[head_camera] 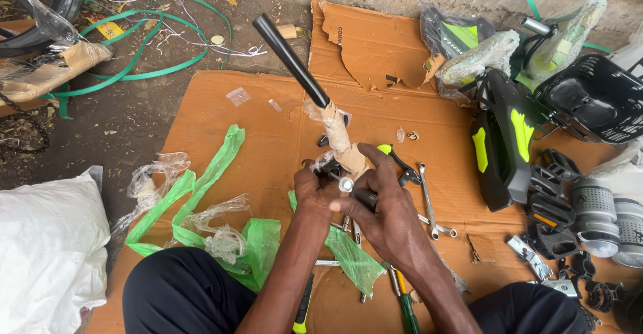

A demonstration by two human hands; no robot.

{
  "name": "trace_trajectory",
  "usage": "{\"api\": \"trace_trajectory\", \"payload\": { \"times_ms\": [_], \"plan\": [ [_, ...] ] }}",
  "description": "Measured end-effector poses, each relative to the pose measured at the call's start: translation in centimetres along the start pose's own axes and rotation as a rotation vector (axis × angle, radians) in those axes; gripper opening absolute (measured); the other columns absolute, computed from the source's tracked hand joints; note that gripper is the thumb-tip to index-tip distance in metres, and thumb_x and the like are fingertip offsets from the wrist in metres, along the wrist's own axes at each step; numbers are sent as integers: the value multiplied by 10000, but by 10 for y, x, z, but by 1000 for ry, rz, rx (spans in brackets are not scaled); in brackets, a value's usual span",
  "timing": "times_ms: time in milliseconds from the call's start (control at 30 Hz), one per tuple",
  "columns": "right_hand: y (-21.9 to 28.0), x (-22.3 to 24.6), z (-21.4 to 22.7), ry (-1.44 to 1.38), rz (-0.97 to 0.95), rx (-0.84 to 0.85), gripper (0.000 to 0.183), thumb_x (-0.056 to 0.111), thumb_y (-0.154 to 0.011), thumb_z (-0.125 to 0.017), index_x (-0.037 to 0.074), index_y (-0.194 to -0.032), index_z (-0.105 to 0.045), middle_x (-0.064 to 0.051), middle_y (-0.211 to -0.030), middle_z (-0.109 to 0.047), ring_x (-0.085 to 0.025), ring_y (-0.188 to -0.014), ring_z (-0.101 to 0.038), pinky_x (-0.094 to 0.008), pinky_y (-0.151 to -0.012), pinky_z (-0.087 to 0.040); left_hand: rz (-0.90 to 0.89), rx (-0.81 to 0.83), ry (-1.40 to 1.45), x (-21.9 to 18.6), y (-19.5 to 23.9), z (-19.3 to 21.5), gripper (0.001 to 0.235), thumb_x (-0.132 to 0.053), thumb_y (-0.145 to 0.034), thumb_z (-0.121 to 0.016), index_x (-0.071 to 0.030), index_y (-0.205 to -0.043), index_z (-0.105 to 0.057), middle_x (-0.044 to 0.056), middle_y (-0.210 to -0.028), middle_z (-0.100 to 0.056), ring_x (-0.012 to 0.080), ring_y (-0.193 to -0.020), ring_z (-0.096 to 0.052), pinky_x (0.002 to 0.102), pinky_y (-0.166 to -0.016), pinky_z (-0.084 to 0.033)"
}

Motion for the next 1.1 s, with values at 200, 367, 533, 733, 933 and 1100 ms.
{"api": "trace_trajectory", "payload": {
  "times_ms": [200, 367, 533, 733, 933, 1100],
  "plan": [
    [4, -40, 8, -339, -161, -227, 292, 143, -935, -699, 20, -1193, -638, -41, -881, -668, -125, -777, -569, -293, -698, -492, -119, 64, 154, -11, -3, -9, 148, -11, -970, -422, 31, -1032, -549, 240, -1010, -683, 378, -961, -704, 552, -922, -596],
    [-3, -68, 18, -679, -208, -250, 277, 55, -925, -663, 7, -1191, -603, -67, -1054, -631, -134, -942, -604, -294, -857, -518, -22, 147, 130, -2, 5, -22, 146, 19, -957, -441, 20, -863, -554, 227, -935, -657, 361, -924, -706, 540, -902, -617],
    [-11, -80, 26, -684, -272, -291, 307, 60, -900, -655, 39, -1184, -541, -129, -1129, -701, -185, -1035, -701, -327, -963, -569, 5, -4, -38, 14, 29, -15, 209, -167, -927, -483, -72, -826, -640, 80, -760, -658, 239, -711, -676, 436, -707, -598],
    [-19, -70, 21, -437, -149, -330, 246, 57, -919, -687, -42, -1143, -709, -125, -1144, -664, -202, -978, -689, -337, -902, -587, 92, 43, -170, 24, 42, -20, 192, -219, -964, -548, -114, -820, -617, 21, -649, -596, 187, -578, -641, 395, -587, -618],
    [-64, -91, 10, -553, -320, -269, 349, 32, -849, -744, 44, -1178, -627, -107, -1044, -752, -197, -896, -691, -325, -809, -563, 2, 39, -310, 29, 48, -22, 155, -235, -989, -574, -93, -971, -634, 43, -787, -668, 196, -660, -685, 393, -622, -619],
    [-101, -83, -19, -360, -163, -44, 188, 19, -815, -790, -3, -998, -753, -82, -1030, -711, -164, -917, -699, -297, -821, -557, -19, 76, -306, 32, 52, -24, 122, -248, -977, -670, -130, -1008, -667, 14, -815, -684, 163, -681, -697, 340, -595, -603]
  ]
}}
Point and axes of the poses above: each hand's wrist, its own y-axis away from the middle knuckle, its own z-axis out of the back of the hand, x = y × z, the point moved 8 cm from there along -y, towards the middle knuckle
